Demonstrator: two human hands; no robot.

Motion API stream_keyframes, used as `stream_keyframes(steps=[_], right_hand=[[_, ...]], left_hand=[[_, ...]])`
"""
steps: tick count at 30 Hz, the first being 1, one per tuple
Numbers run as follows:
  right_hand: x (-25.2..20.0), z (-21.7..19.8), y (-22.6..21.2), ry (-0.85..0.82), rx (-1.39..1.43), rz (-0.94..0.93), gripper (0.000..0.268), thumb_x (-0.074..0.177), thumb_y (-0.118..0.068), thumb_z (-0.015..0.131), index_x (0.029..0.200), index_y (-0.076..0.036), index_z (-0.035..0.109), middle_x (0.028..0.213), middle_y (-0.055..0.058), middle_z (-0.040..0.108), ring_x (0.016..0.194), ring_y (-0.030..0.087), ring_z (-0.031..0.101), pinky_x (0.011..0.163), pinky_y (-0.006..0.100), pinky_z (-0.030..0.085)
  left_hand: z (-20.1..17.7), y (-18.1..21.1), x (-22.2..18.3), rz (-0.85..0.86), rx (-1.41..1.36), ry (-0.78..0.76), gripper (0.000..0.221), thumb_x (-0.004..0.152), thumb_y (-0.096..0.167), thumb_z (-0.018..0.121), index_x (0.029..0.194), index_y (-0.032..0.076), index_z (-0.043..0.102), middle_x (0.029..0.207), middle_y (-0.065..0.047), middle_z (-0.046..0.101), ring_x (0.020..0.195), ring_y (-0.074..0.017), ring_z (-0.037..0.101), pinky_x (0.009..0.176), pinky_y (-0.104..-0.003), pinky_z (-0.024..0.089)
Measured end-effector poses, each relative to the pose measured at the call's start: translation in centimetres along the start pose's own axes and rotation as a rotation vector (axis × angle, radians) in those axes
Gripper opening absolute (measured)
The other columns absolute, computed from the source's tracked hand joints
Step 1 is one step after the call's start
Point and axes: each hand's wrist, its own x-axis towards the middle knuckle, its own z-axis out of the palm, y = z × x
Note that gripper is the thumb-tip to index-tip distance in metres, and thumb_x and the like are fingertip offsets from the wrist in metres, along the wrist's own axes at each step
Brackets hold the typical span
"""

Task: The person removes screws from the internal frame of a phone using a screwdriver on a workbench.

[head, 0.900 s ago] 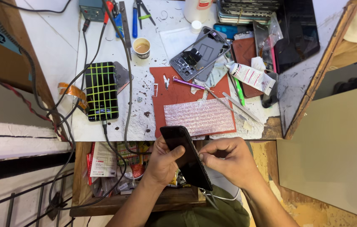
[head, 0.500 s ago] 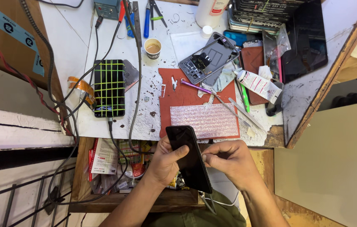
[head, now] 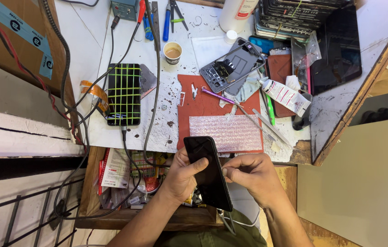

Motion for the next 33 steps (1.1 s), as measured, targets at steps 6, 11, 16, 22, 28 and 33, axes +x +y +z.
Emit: stream_keyframes(steps=[6, 11, 16, 22, 28, 33], right_hand=[[0.17, -0.08, 0.17, -0.001, 0.021, 0.004, 0.009, 0.079, 0.001, 0.075, 0.085, 0.007, 0.079, 0.074, 0.011, 0.077, 0.066, 0.015, 0.071, 0.065, 0.028, 0.059], [0.22, -0.20, 0.24, -0.018, 0.027, -0.012, 0.009, 0.080, 0.001, 0.075, 0.085, 0.007, 0.079, 0.074, 0.011, 0.076, 0.067, 0.015, 0.070, 0.065, 0.028, 0.058], [0.24, -0.17, 0.13, -0.017, 0.030, -0.004, 0.010, 0.079, 0.001, 0.074, 0.084, 0.007, 0.079, 0.074, 0.011, 0.077, 0.067, 0.015, 0.070, 0.065, 0.029, 0.058], [0.22, -0.06, -0.13, -0.017, 0.012, -0.003, 0.010, 0.079, 0.000, 0.074, 0.084, 0.008, 0.079, 0.074, 0.012, 0.076, 0.067, 0.015, 0.070, 0.065, 0.028, 0.058], [0.34, -0.08, -0.21, -0.010, 0.001, 0.023, 0.011, 0.078, 0.000, 0.074, 0.085, 0.008, 0.079, 0.073, 0.012, 0.077, 0.066, 0.015, 0.070, 0.065, 0.029, 0.059], [0.35, -0.11, -0.11, -0.010, 0.025, 0.017, 0.011, 0.078, 0.000, 0.074, 0.085, 0.008, 0.079, 0.074, 0.012, 0.077, 0.067, 0.016, 0.071, 0.065, 0.029, 0.059]], left_hand=[[-0.01, -0.08, 0.05, -0.004, 0.018, 0.037, 0.022, 0.090, 0.001, 0.076, 0.111, 0.009, 0.072, 0.103, -0.004, 0.077, 0.096, -0.0138, 0.072, 0.088, -0.033, 0.057], [-0.20, -0.23, 0.10, -0.004, 0.011, 0.035, 0.023, 0.090, 0.001, 0.076, 0.111, 0.009, 0.072, 0.104, -0.004, 0.077, 0.096, -0.0138, 0.072, 0.089, -0.033, 0.057], [-0.39, -0.36, 0.06, 0.004, 0.008, 0.018, 0.020, 0.092, 0.002, 0.076, 0.111, 0.007, 0.073, 0.104, -0.004, 0.077, 0.096, -0.0145, 0.072, 0.089, -0.034, 0.056], [-0.25, -0.28, 0.06, 0.015, 0.026, 0.049, 0.022, 0.090, 0.001, 0.076, 0.111, 0.009, 0.073, 0.103, -0.003, 0.076, 0.096, -0.0130, 0.071, 0.089, -0.033, 0.057], [0.02, -0.14, 0.10, 0.010, 0.018, 0.038, 0.021, 0.090, 0.002, 0.077, 0.110, 0.009, 0.073, 0.102, -0.004, 0.076, 0.095, -0.0137, 0.072, 0.087, -0.033, 0.057], [0.05, 0.01, 0.08, 0.000, 0.025, 0.045, 0.019, 0.090, 0.002, 0.077, 0.107, 0.009, 0.073, 0.101, -0.003, 0.076, 0.094, -0.0133, 0.072, 0.087, -0.033, 0.057]])
